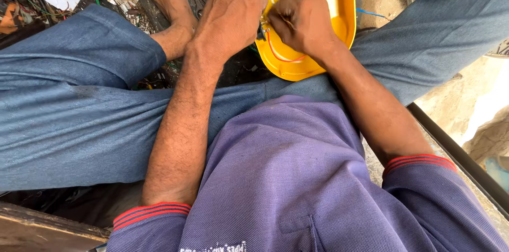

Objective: The person repairs an electrical appliance by stripping and connecting wires to a motor assembly inside a yellow plastic housing. They use pliers to strip insulation and a screwdriver to secure internal components.

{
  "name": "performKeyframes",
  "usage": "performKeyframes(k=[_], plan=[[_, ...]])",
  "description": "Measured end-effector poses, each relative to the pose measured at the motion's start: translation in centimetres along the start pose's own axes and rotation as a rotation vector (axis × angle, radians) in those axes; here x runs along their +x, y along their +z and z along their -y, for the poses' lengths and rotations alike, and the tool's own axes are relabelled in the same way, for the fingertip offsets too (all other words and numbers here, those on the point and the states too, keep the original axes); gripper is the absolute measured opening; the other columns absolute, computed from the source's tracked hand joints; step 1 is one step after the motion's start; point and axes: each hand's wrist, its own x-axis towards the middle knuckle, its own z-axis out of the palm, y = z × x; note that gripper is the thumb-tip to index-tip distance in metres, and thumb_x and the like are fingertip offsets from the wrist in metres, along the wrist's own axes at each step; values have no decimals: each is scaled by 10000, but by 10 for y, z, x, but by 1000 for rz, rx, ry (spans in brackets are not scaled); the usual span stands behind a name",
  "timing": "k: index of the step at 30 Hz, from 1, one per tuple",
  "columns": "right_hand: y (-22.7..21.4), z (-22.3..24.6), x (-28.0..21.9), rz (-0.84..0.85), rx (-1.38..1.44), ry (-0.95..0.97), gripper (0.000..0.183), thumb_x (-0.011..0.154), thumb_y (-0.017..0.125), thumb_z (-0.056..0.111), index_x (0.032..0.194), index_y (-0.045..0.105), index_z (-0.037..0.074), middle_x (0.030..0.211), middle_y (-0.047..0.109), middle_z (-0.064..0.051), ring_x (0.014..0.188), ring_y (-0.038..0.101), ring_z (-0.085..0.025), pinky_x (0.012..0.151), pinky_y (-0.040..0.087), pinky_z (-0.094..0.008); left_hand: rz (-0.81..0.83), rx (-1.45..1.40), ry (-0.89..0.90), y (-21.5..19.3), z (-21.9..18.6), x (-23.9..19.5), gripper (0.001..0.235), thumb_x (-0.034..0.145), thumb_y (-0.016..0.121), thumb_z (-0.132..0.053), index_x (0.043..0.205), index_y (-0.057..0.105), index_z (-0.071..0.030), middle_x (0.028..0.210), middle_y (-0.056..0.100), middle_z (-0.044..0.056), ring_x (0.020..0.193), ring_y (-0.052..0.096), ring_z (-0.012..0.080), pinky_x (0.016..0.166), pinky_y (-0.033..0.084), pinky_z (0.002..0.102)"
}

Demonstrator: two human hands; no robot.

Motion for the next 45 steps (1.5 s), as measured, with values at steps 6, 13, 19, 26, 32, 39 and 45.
performKeyframes(k=[6,13,19,26,32,39,45], plan=[[-11,1,-5,99,4,-56,103,872,786,51,966,749,63,891,665,-109,813,668,-319,705,538,-414,0,-50,-10,3,2,1,46,831,674,2,804,707,-15,914,653,136,985,621,326,823,514,456],[4,-6,-9,-15,29,93,61,870,809,63,896,756,47,808,667,-121,732,657,-300,668,519,-399,1,-18,1,0,-3,1,40,813,692,-17,826,721,-40,926,663,113,1022,605,317,806,493,460],[20,-14,0,-141,46,146,139,851,836,55,799,713,21,753,651,-126,684,634,-282,620,482,-386,69,-51,18,-7,-5,1,53,808,706,-20,852,727,-40,951,674,96,1040,606,314,808,489,464],[11,-6,-1,-127,127,69,153,913,823,13,930,672,-8,839,581,-145,715,586,-294,641,464,-389,36,-38,-24,3,-5,-3,57,888,711,-38,926,721,3,989,654,133,1033,601,294,832,498,441],[-8,1,-9,47,194,23,93,929,758,-10,979,687,21,888,617,-119,800,634,-285,709,508,-365,28,-2,-33,7,-5,-1,27,888,711,-25,890,723,-1,987,656,125,1049,604,289,809,489,453],[-15,2,-14,95,259,48,89,947,775,16,996,702,29,887,640,-115,807,644,-279,729,519,-366,69,0,-6,10,-2,2,35,806,731,-21,841,736,-22,959,670,119,1054,611,317,796,501,466],[2,-6,-1,-102,151,16,128,932,812,16,961,687,13,876,622,-131,809,628,-300,713,497,-386,39,-138,-62,8,-3,-1,28,843,718,15,867,731,23,1034,639,169,1091,604,343,877,523,454]])
